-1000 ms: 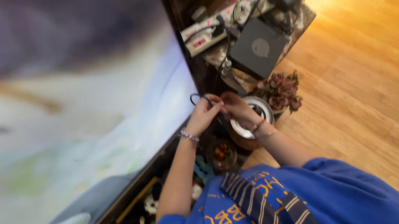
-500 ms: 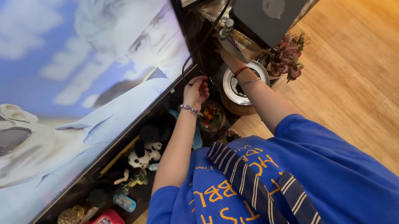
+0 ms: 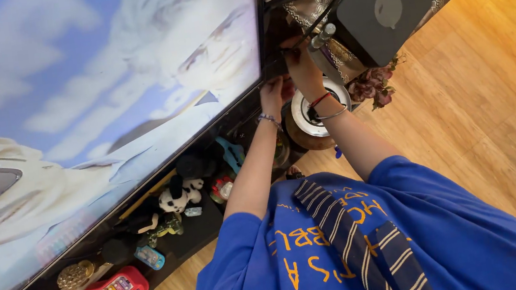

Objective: The person organizes various electronic accessories on a bed and a TV stand. They handle a pair of headphones, a laptop, a power adapter, and a cable, moving them between the bed and a drawer before placing the adapter and cable near a television.

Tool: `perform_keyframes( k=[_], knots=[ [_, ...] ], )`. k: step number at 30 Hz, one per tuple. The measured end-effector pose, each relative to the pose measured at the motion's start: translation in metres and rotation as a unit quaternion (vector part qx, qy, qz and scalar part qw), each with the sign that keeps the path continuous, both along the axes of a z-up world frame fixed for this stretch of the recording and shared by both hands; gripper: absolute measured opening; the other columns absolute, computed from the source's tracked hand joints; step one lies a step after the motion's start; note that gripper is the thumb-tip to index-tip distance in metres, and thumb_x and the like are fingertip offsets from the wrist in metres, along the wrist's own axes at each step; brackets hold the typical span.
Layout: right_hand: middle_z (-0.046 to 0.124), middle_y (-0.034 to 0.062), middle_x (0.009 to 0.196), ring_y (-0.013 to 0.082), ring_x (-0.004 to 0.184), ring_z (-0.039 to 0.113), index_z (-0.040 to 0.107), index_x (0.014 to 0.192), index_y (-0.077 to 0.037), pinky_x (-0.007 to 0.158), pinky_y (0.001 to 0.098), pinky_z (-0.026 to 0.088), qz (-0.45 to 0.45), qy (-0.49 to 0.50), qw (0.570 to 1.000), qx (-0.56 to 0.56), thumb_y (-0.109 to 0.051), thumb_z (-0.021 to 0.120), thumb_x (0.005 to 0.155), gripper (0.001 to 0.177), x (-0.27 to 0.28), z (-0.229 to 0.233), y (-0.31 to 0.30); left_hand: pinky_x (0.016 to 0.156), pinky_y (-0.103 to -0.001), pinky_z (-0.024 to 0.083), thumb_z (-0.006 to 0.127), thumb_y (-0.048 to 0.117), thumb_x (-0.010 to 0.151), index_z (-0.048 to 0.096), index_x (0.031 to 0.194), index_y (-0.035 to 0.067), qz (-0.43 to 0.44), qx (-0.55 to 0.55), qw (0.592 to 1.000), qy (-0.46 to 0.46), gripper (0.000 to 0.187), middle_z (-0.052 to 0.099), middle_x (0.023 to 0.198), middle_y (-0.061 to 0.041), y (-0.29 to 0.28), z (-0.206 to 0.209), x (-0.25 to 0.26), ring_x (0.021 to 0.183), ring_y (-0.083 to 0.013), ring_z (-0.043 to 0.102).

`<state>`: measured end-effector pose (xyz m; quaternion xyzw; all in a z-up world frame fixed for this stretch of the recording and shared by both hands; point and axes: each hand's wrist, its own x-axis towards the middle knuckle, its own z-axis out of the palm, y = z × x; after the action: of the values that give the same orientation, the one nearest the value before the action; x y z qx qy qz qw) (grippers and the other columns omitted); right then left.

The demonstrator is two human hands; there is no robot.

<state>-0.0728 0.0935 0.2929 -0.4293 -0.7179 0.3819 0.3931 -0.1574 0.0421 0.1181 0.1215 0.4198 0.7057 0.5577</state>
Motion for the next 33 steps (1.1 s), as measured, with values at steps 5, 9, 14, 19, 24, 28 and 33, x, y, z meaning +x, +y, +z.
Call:
perform_keyframes(
  k=[5,9,14,19,24,28,33],
  knots=[
    [0.071,0.0123,0.106,0.0285,0.096,0.072,0.076,0.103,-0.012,0.084,0.0378,0.057,-0.022,-0.074,0.993,0.090,-0.011,0.071,0.087,0.017,-0.007,0.010,-0.020,0.072,-0.032,0.060,0.068,0.032,0.104,0.067,0.114,0.000,0.020,-0.137,0.989,-0.050,0.033,0.071,0.095,-0.009,0.031,0.011,-0.022,0.083,-0.0194,0.069],
    [0.072,0.0118,0.108,0.0265,0.094,0.072,0.075,0.108,-0.007,0.084,0.0360,0.057,0.018,-0.053,0.998,0.012,-0.009,0.071,0.087,0.022,-0.017,0.006,-0.023,0.076,-0.030,0.060,0.068,0.023,0.098,0.063,0.125,0.011,0.110,-0.045,0.971,-0.207,0.030,0.070,0.106,-0.005,0.036,0.018,-0.034,0.092,-0.0171,0.068],
    [0.073,0.0119,0.106,0.0206,0.099,0.072,0.069,0.111,0.001,0.088,0.0313,0.056,0.108,0.041,0.987,-0.110,0.000,0.067,0.089,0.022,-0.029,-0.021,0.011,0.090,-0.036,0.057,0.061,0.027,0.106,0.059,0.136,0.001,0.177,0.158,0.942,-0.238,0.040,0.068,0.126,-0.012,0.000,0.010,-0.063,0.111,-0.0235,0.067],
    [0.070,0.0065,0.118,0.0141,0.106,0.065,0.060,0.132,-0.003,0.091,0.0271,0.053,0.174,0.199,0.937,-0.229,0.007,0.058,0.091,0.042,-0.052,-0.009,0.026,0.109,-0.047,0.050,0.049,0.046,0.105,0.052,0.144,0.001,0.215,0.172,0.909,-0.314,0.059,0.055,0.147,-0.016,-0.027,0.033,-0.074,0.134,-0.0316,0.054],
    [0.069,0.0106,0.122,0.0185,0.105,0.066,0.059,0.133,-0.003,0.087,0.0319,0.057,0.208,0.205,0.903,-0.314,0.007,0.062,0.092,0.043,-0.077,0.014,0.052,0.108,-0.056,0.040,0.045,0.061,0.096,0.046,0.148,0.005,0.171,0.106,0.902,-0.381,0.077,0.043,0.152,-0.022,-0.057,0.105,-0.072,0.136,-0.0400,0.042],
    [0.067,0.0143,0.125,0.0193,0.108,0.066,0.058,0.135,0.002,0.088,0.0326,0.059,0.261,0.227,0.865,-0.363,0.002,0.061,0.100,0.036,-0.084,0.026,0.059,0.114,-0.059,0.036,0.047,0.056,0.100,0.045,0.151,0.006,0.161,0.171,0.895,-0.379,0.071,0.043,0.155,-0.019,-0.058,0.121,-0.072,0.140,-0.0391,0.041],
    [0.067,0.0125,0.120,0.0186,0.102,0.067,0.056,0.137,-0.003,0.085,0.0322,0.058,0.182,0.342,0.809,-0.443,-0.006,0.052,0.104,0.034,-0.089,0.010,0.053,0.117,-0.055,0.036,0.047,0.052,0.101,0.048,0.150,0.004,0.250,0.164,0.836,-0.461,0.068,0.046,0.156,-0.018,-0.038,0.096,-0.076,0.141,-0.0365,0.045]
  ],
)
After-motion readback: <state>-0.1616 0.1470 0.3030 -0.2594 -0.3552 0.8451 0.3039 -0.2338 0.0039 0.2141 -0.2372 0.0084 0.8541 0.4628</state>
